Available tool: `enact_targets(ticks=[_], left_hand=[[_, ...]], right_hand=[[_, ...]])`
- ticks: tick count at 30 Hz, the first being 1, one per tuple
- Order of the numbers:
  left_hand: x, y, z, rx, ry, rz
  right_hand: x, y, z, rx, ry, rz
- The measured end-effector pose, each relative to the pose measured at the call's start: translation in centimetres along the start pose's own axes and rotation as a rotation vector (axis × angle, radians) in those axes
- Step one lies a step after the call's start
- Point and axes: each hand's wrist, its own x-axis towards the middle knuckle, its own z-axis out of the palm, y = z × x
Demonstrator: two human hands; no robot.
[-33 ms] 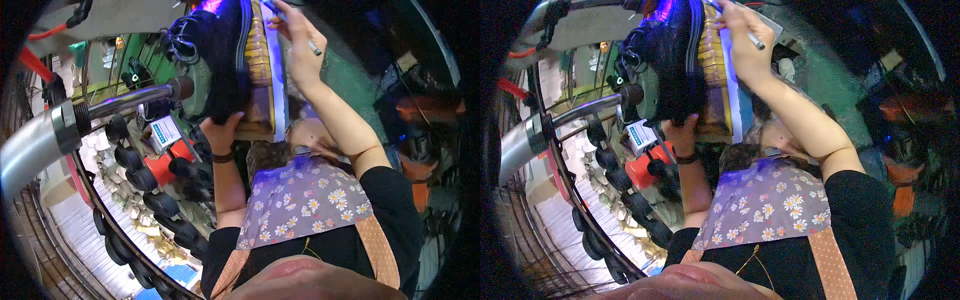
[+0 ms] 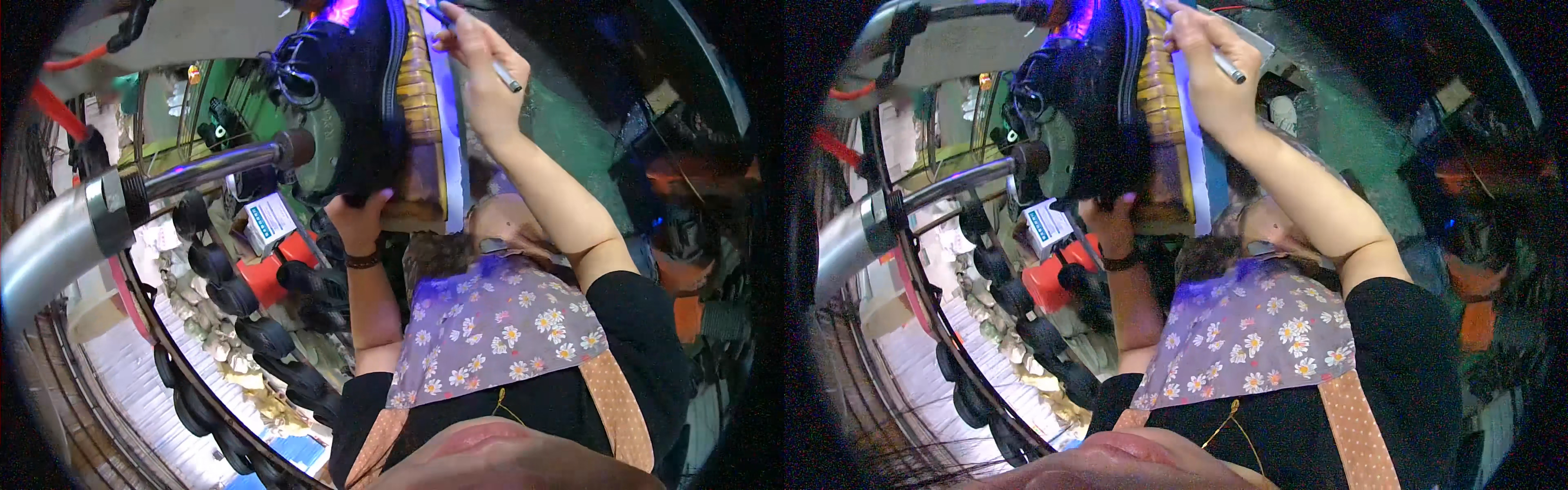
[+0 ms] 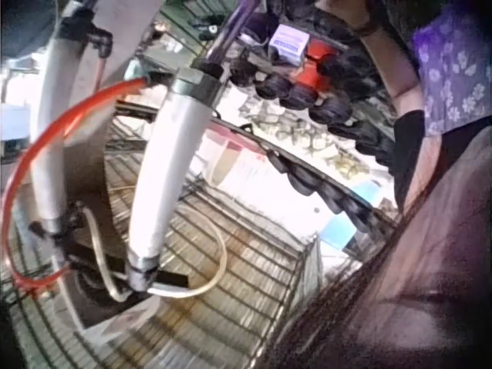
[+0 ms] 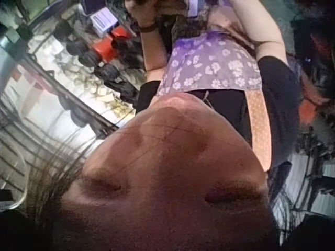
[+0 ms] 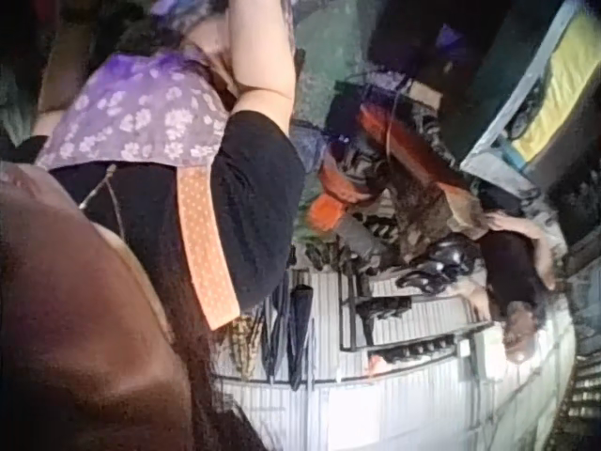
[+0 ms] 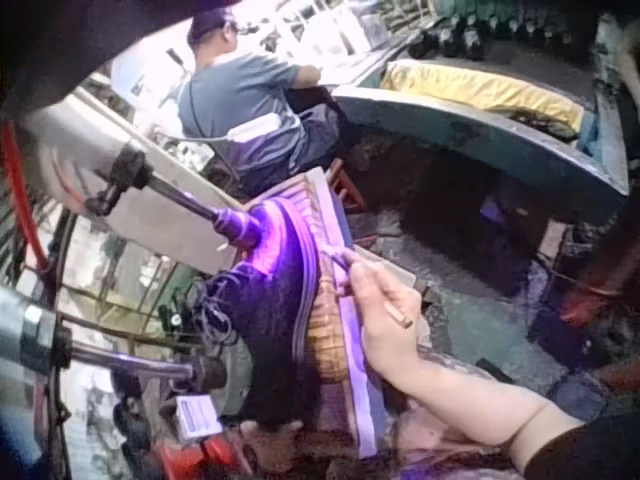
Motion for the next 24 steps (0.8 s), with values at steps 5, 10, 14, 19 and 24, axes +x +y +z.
enact_targets(ticks=[5,10,14,19,24], left_hand=[[-0.5,-4.3,-1.6,-0.254,0.216,-0.242],[-2.5,-10.1,-4.5,-0.058,0.528,-0.090],[-1.1,-3.6,-1.5,-0.092,0.521,-0.153],[-3.4,-10.1,-6.9,-0.473,0.328,-0.229],[-3.8,-9.5,-6.8,-0.687,0.264,-0.258]], right_hand=[[-0.4,-1.0,0.4,0.144,0.009,0.219],[-0.8,-0.6,0.1,0.161,-0.010,0.130],[-1.0,-1.4,0.2,0.134,-0.042,0.128],[-1.0,-1.6,-0.2,-0.077,-0.099,-0.024],[-0.8,-1.8,-0.3,-0.262,-0.098,-0.174]])
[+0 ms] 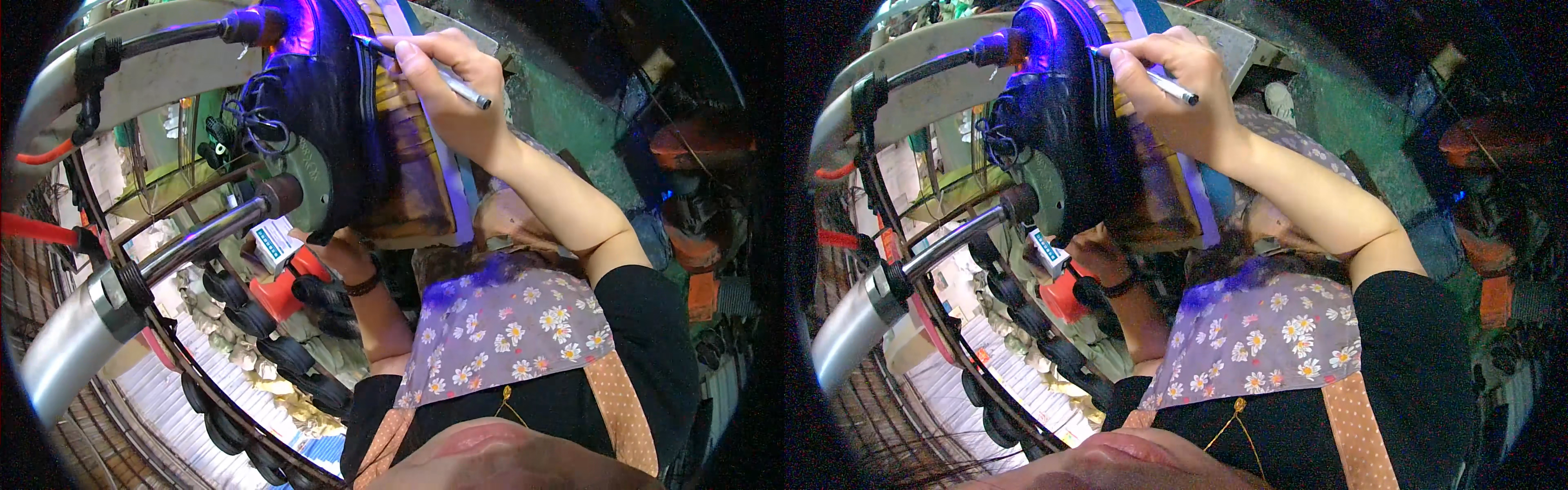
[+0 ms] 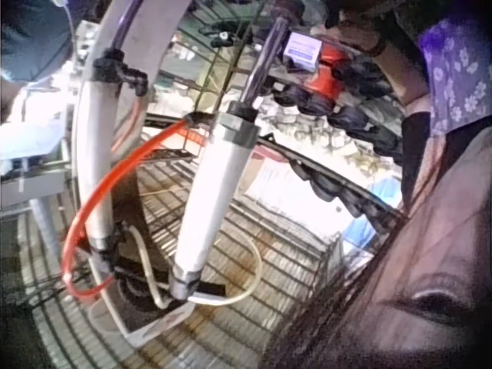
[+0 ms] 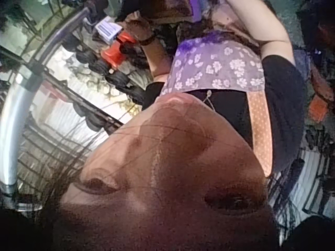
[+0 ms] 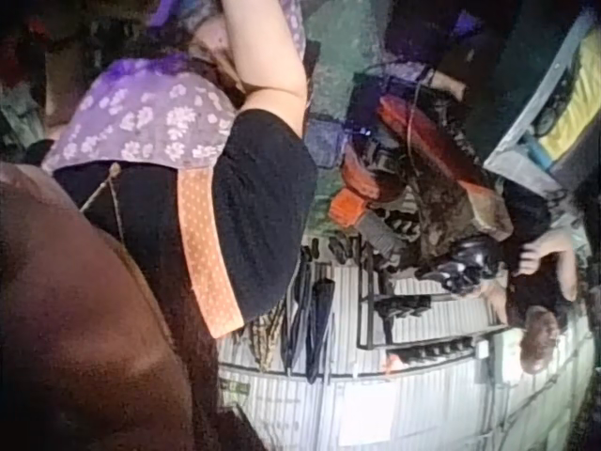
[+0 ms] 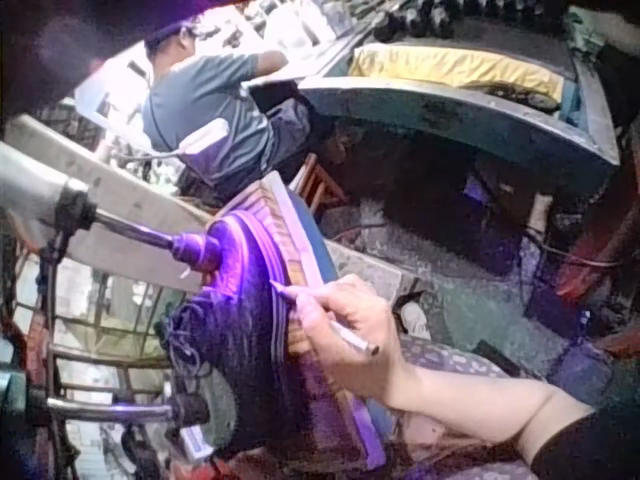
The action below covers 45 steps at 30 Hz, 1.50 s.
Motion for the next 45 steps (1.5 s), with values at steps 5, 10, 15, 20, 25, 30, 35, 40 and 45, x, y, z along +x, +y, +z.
enact_targets(ticks=[5,10,15,20,25,30,35,40,45], left_hand=[[-1.7,-0.6,-0.1,0.003,0.135,-0.111],[-3.5,1.6,10.7,-0.088,0.128,-0.257],[-6.5,2.0,19.4,-0.360,-0.091,-0.538],[-6.8,1.4,23.7,-0.581,-0.099,-0.693],[-6.0,-0.5,23.6,-0.715,-0.482,-0.647],[-7.7,4.6,23.1,-0.268,-0.326,-0.173],[-7.9,7.1,17.7,0.247,-0.062,0.611],[-3.7,7.7,9.5,0.590,0.275,0.200],[-6.3,3.4,13.2,0.132,0.037,-0.384]], right_hand=[[-1.0,-0.4,-0.6,-0.079,-0.092,-0.095],[-2.3,-2.0,-2.7,-0.050,-0.272,0.026],[-0.4,-3.7,-5.7,-0.105,-0.449,0.100],[1.3,-4.5,-6.4,-0.223,-0.397,0.044],[2.2,-2.4,-4.8,-0.188,-0.175,-0.146],[1.7,0.2,-0.6,-0.282,0.064,-0.316],[-0.4,1.8,1.9,-0.242,0.078,-0.348],[-2.5,0.1,1.1,-0.095,-0.142,-0.141],[-0.9,-2.5,-3.0,0.021,-0.483,0.196]])
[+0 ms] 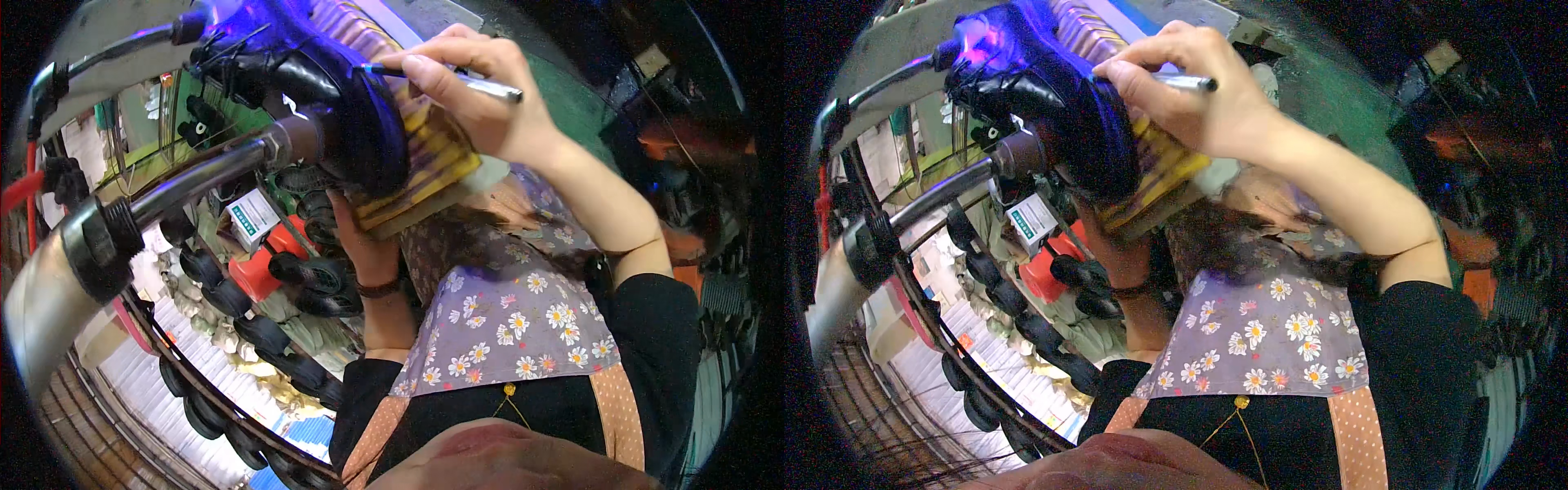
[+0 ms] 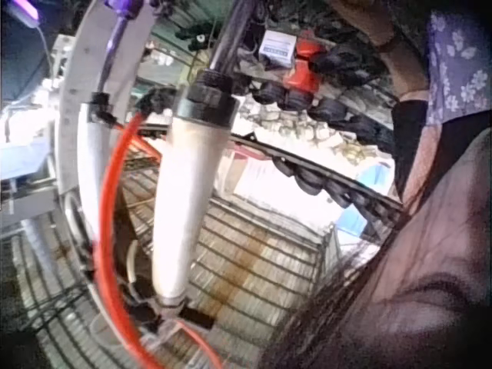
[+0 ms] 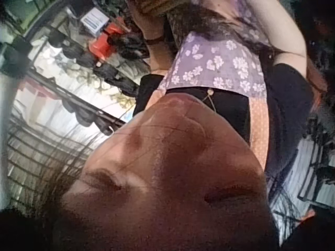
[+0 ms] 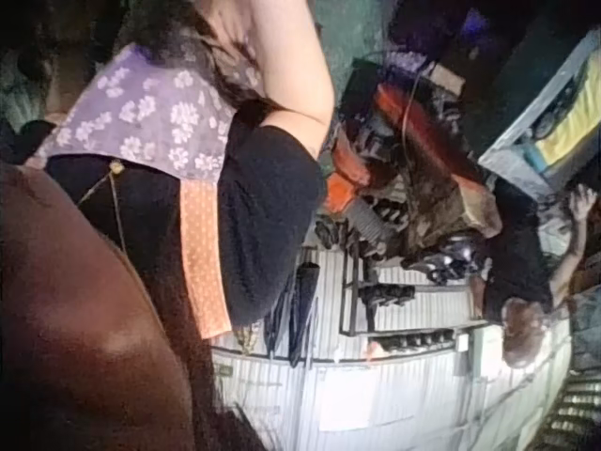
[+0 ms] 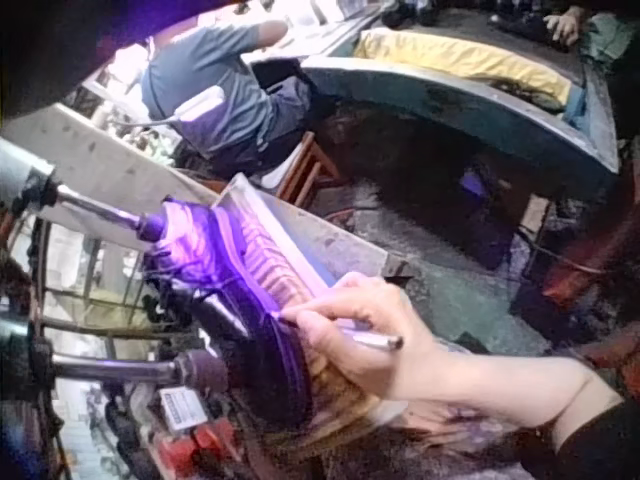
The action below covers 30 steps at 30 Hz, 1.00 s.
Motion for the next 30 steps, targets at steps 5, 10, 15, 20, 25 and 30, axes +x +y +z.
enact_targets(ticks=[5,10,15,20,25,30], left_hand=[[-2.5,-1.9,6.6,-0.284,-0.208,-0.207],[0.0,-4.3,10.7,-0.500,-0.397,-0.285],[-1.0,1.3,11.4,-0.126,-0.458,0.319],[1.5,2.8,4.9,0.645,0.302,1.157],[2.3,0.5,2.2,0.583,0.165,0.685],[1.7,-0.1,6.8,0.505,0.284,0.831]], right_hand=[[-0.2,-4.4,-5.7,-0.145,-0.203,0.122],[2.6,-6.0,-7.2,-0.370,-0.053,-0.078],[5.7,-1.6,-5.5,-0.305,0.253,-0.293],[5.3,0.5,-1.9,-0.317,0.329,-0.436],[0.7,1.8,3.1,-0.368,0.292,-0.429],[0.6,1.5,2.6,-0.332,0.263,-0.388]])
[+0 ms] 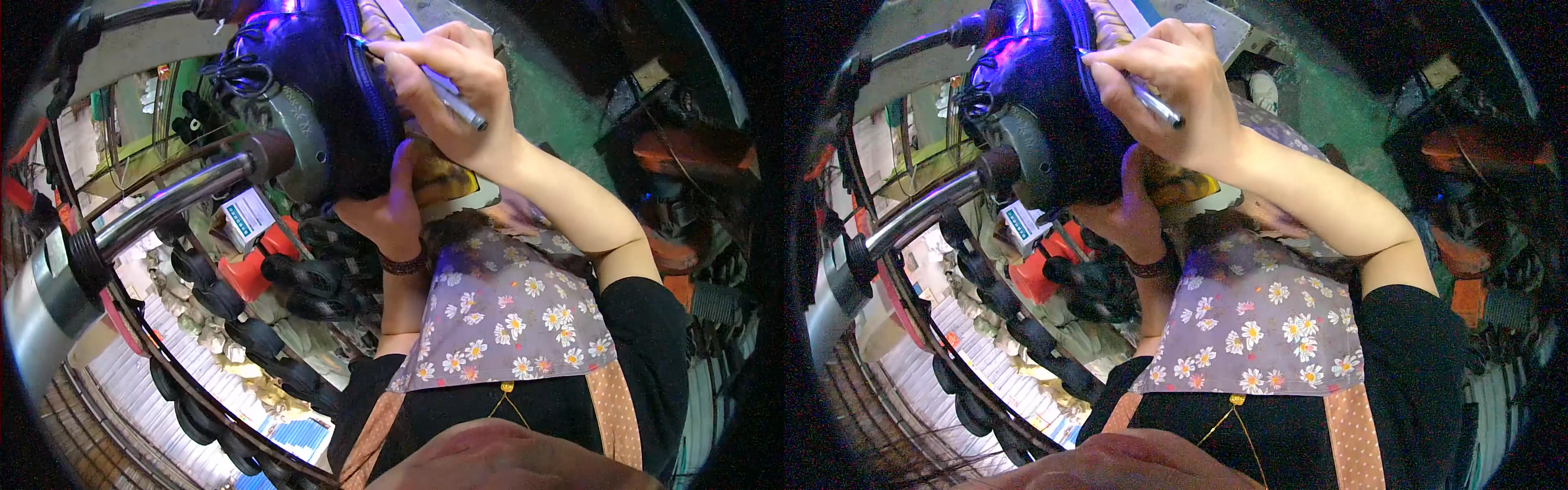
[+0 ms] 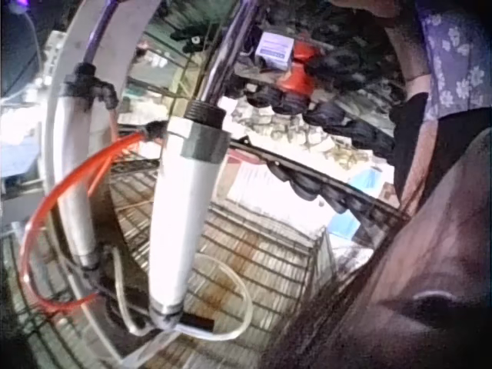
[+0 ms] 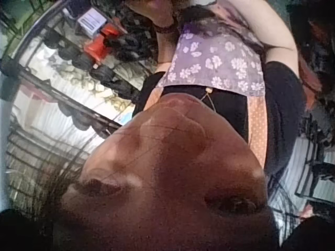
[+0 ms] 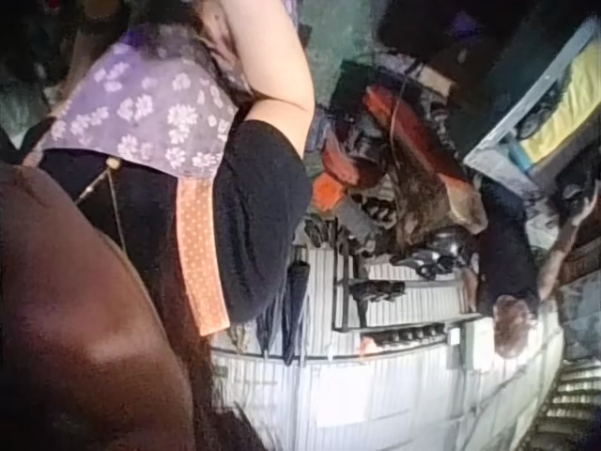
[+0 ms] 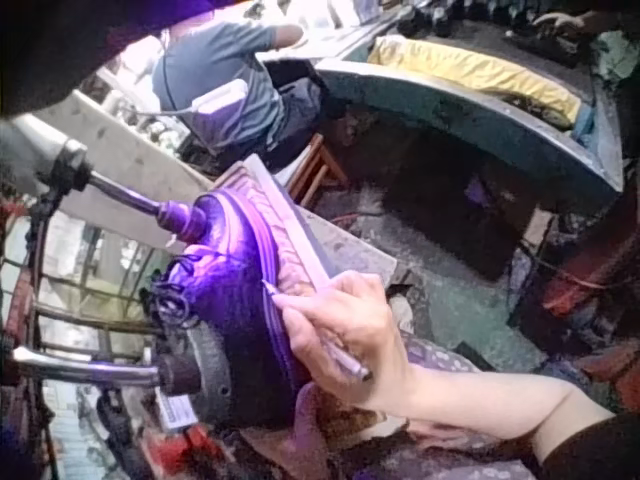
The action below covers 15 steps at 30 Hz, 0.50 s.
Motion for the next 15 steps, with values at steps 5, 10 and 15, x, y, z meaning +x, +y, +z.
enact_targets(ticks=[5,10,15], left_hand=[[-0.4,-1.3,-0.1,0.172,-0.045,0.043],[0.1,-1.9,0.4,0.227,-0.136,0.099],[0.0,-1.8,-0.1,0.301,-0.163,0.121]], right_hand=[[0.3,-2.9,2.0,0.306,-0.129,-0.100],[0.8,-4.3,5.3,0.109,-0.311,-0.270],[1.2,-5.8,5.8,0.023,-0.332,-0.306]])
